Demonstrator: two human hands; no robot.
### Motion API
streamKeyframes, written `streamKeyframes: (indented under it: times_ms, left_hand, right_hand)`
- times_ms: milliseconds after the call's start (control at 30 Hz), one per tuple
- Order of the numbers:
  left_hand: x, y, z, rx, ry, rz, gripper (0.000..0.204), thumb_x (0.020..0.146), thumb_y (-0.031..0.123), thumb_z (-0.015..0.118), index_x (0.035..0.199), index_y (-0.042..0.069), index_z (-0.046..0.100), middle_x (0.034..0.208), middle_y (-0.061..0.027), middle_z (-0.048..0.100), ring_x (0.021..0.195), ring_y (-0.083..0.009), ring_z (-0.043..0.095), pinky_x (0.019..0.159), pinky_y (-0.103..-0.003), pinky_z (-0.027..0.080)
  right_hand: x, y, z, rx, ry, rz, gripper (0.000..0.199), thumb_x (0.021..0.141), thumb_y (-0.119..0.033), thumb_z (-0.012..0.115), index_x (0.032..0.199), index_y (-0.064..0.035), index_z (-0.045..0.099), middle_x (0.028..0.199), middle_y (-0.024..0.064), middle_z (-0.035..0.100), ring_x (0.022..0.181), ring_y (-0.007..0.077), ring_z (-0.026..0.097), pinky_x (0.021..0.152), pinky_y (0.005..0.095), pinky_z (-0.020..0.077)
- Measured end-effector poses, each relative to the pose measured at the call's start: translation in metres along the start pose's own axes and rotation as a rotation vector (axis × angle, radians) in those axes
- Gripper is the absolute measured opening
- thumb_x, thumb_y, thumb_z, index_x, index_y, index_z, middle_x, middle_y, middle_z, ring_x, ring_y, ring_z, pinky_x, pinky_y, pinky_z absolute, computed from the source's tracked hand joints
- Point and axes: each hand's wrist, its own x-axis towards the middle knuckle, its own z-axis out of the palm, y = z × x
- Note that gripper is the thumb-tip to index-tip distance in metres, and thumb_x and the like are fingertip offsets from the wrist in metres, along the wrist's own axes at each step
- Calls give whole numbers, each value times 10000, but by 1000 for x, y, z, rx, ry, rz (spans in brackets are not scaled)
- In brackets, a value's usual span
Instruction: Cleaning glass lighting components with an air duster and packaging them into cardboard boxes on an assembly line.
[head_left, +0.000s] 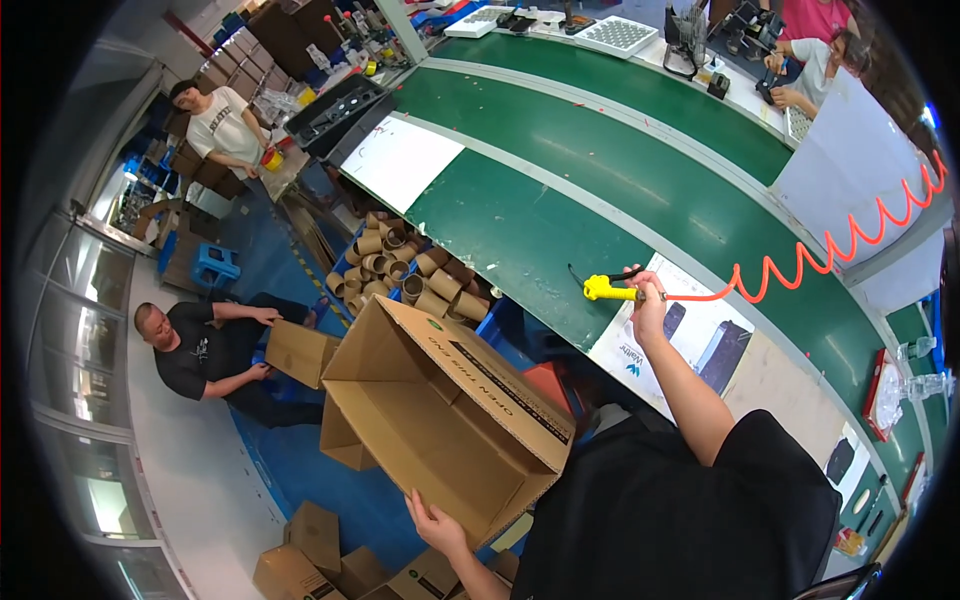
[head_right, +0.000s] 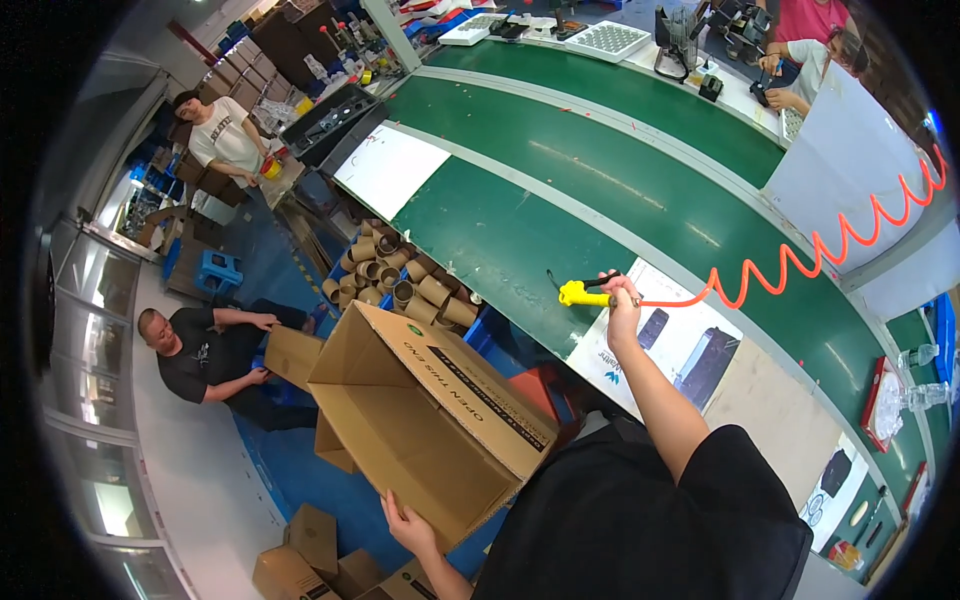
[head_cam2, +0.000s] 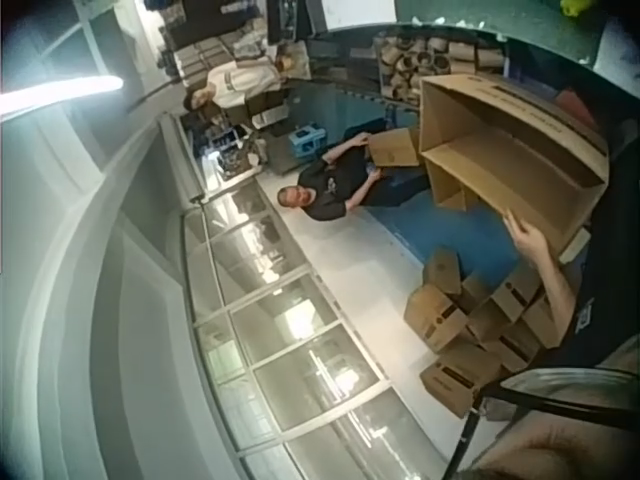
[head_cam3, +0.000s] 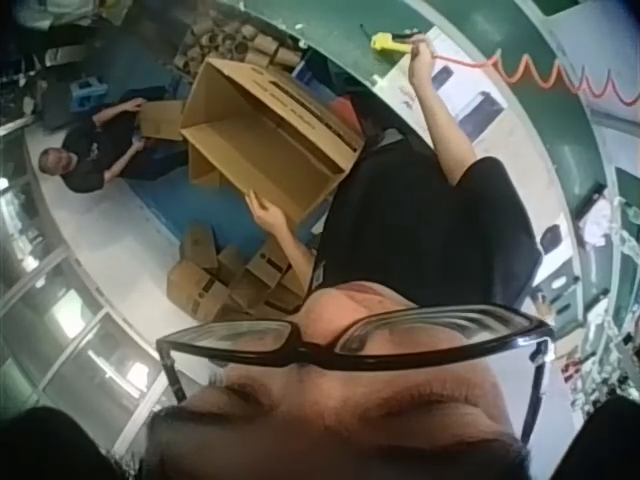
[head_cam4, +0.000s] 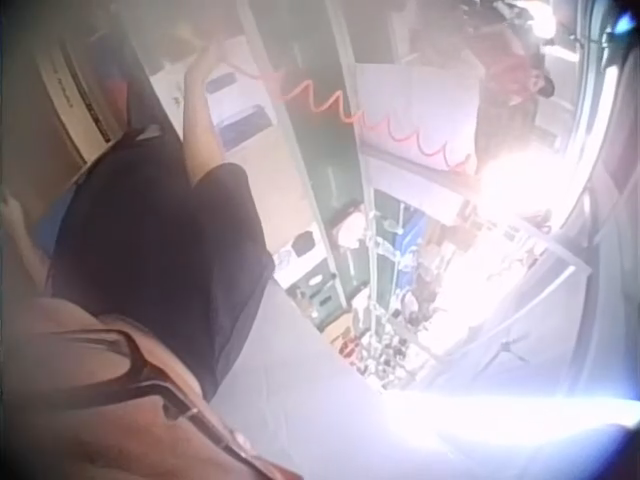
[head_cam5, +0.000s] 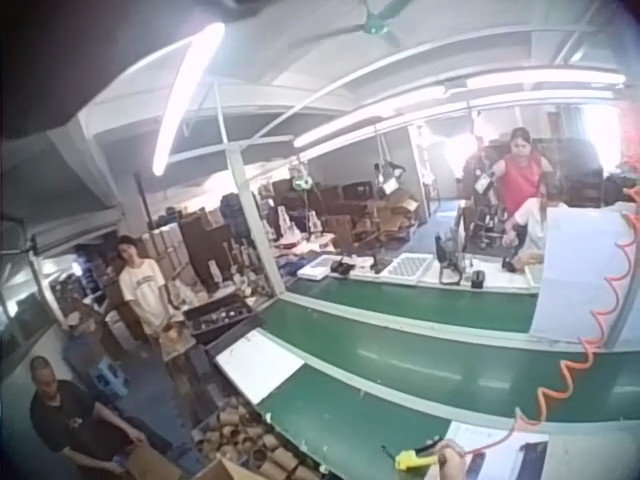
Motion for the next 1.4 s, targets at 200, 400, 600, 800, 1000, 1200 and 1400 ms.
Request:
streamKeyframes:
  times_ms: [200,400,600,800,1000,1200,1400]
  left_hand:
    - [-4,-3,0,30,15,29,461,849,-16,512,1309,14,524,1398,-220,464,1247,-367,488,1001,-396,412]
    - [-1,0,0,8,-4,8,457,864,23,515,1321,25,517,1407,-217,455,1260,-368,473,1008,-400,405]
    - [-2,1,-3,37,-135,67,593,889,46,508,1455,74,332,1512,-215,278,1274,-400,444,1005,-419,409]
    - [-1,12,-12,-22,-294,176,682,878,-2,470,1499,110,212,1544,-221,177,1285,-441,412,985,-451,419]
    - [-8,36,-14,-119,-352,123,681,870,-55,444,1496,106,230,1533,-266,177,1343,-431,345,1056,-439,360]
    - [-11,29,-9,-134,-309,162,678,868,-58,447,1492,124,256,1539,-239,195,1344,-425,350,1056,-432,361]
    - [-6,6,-9,-118,-210,215,639,856,-23,449,1465,119,315,1522,-238,243,1217,-449,481,940,-449,459]
  right_hand:
    - [11,8,14,-106,-25,-54,167,835,-34,424,807,-49,588,1101,82,578,1080,193,576,802,244,372]
    - [-43,7,4,-152,-168,32,161,780,-14,404,776,-18,565,1068,117,557,1101,241,562,970,308,373]
    - [-91,-14,-18,-114,-175,115,167,776,-4,395,779,7,562,1038,132,583,1139,269,553,1028,335,359]
    - [-102,-18,-23,-86,-195,87,169,820,-29,417,780,-2,579,1013,115,595,1106,242,567,989,317,371]
    - [-69,37,26,-67,-134,20,167,817,-37,447,745,-13,595,974,90,589,1029,223,595,941,303,398]
    - [-60,46,44,-66,-123,49,172,837,-18,444,724,7,571,954,111,566,1043,246,578,986,330,402]
    - [-96,14,4,-86,-128,34,178,840,-51,455,746,-19,603,959,105,602,1030,232,600,964,313,401]
